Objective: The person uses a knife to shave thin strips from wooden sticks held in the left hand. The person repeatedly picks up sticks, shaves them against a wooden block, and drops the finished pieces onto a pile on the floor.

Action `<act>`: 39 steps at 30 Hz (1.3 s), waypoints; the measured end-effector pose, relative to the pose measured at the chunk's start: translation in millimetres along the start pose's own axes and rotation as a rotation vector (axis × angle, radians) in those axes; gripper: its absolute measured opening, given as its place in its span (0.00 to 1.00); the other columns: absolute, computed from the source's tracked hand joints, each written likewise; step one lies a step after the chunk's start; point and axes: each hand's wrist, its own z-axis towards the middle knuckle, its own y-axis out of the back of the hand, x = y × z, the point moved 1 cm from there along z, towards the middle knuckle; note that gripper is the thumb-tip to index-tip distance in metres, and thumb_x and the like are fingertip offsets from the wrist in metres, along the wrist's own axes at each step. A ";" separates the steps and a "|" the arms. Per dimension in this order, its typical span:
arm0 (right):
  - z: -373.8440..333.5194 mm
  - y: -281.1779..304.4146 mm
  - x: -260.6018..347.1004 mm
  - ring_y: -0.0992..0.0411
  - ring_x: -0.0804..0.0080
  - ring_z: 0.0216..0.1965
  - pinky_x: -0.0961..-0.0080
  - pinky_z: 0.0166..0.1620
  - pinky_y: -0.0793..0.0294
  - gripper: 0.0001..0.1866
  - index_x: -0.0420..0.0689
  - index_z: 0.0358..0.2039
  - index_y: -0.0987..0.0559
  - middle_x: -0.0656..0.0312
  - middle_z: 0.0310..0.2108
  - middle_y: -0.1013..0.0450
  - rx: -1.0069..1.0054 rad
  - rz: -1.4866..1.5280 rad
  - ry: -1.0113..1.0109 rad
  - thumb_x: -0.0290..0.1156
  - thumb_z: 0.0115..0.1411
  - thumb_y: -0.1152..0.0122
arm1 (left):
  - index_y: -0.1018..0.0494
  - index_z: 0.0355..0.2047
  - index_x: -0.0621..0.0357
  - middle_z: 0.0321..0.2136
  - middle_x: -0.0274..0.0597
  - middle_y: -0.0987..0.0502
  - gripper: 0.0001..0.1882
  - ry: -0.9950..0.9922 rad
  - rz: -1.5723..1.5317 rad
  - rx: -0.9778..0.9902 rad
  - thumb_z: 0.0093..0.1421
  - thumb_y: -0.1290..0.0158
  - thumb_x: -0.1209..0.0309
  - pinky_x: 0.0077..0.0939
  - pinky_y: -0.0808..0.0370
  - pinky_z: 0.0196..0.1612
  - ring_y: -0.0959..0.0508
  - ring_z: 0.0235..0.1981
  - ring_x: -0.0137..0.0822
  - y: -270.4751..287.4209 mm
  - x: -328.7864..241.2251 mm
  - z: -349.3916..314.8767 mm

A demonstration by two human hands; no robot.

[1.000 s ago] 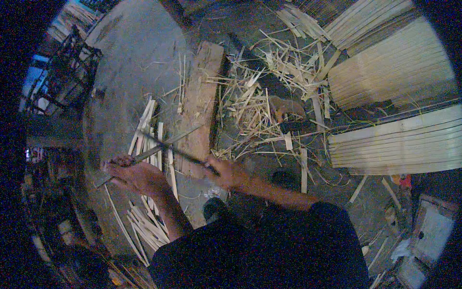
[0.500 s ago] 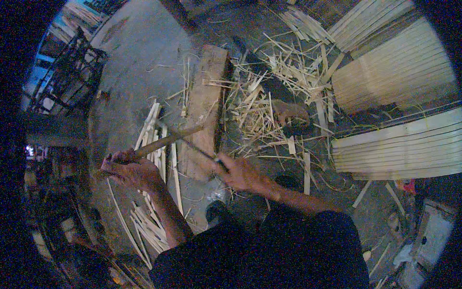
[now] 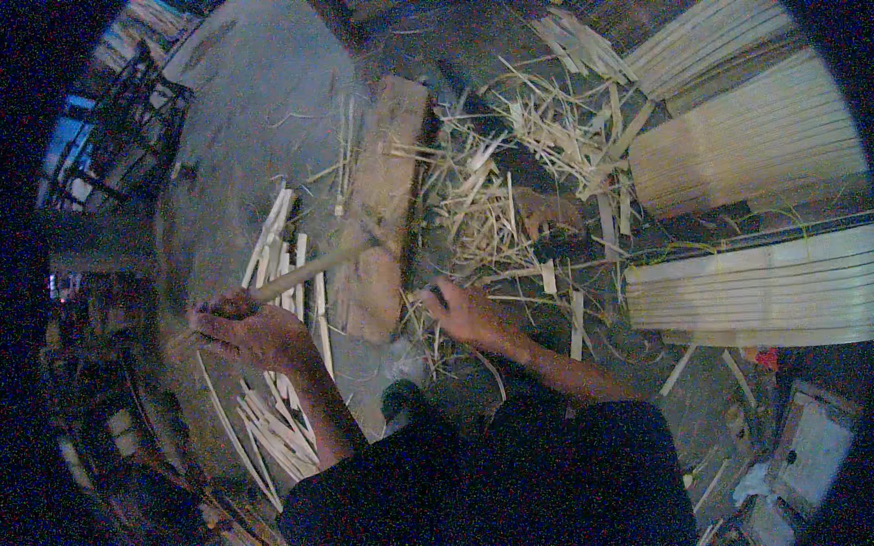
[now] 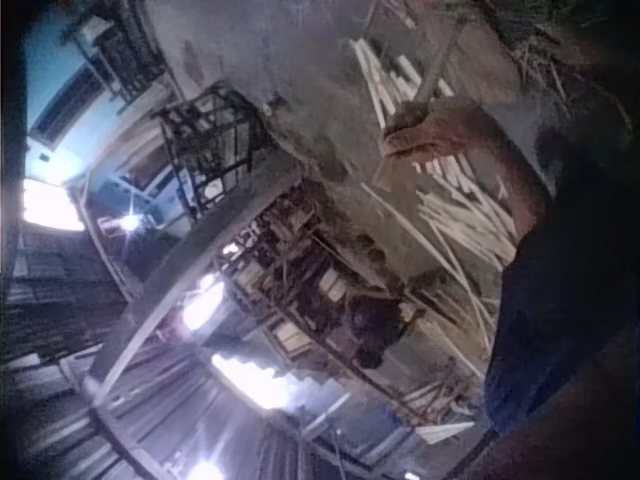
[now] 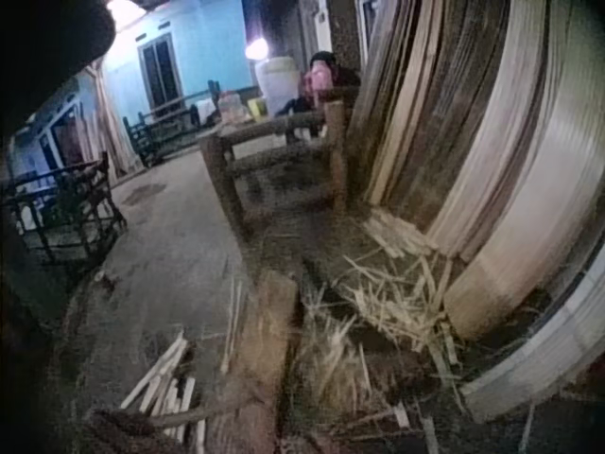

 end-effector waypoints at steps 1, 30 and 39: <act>-12.5 -3.9 23.1 0.28 0.44 0.26 0.54 0.28 0.31 0.20 0.42 0.42 0.32 0.44 0.22 0.29 0.067 -0.055 -0.045 0.46 0.60 0.49 | 0.40 0.29 0.57 0.18 0.30 0.45 0.14 0.037 -0.055 -0.017 0.68 0.60 0.60 0.21 0.42 0.25 0.44 0.21 0.25 3.6 7.4 -2.2; 1.0 4.6 -44.0 0.29 0.65 0.22 0.69 0.26 0.31 0.21 0.40 0.43 0.30 0.55 0.20 0.30 -0.165 -0.101 -0.055 0.46 0.61 0.48 | 0.33 0.47 0.60 0.44 0.45 0.27 0.21 0.873 -0.457 0.772 0.59 0.51 0.58 0.28 0.32 0.47 0.29 0.47 0.35 78.7 24.9 52.6; -11.7 14.1 -27.9 0.26 0.61 0.29 0.65 0.36 0.27 0.26 0.38 0.52 0.34 0.51 0.31 0.26 0.061 0.205 -0.231 0.43 0.59 0.45 | 0.38 0.27 0.59 0.23 0.31 0.42 0.16 0.170 0.348 0.752 0.67 0.59 0.61 0.18 0.43 0.29 0.41 0.27 0.23 41.5 5.3 66.9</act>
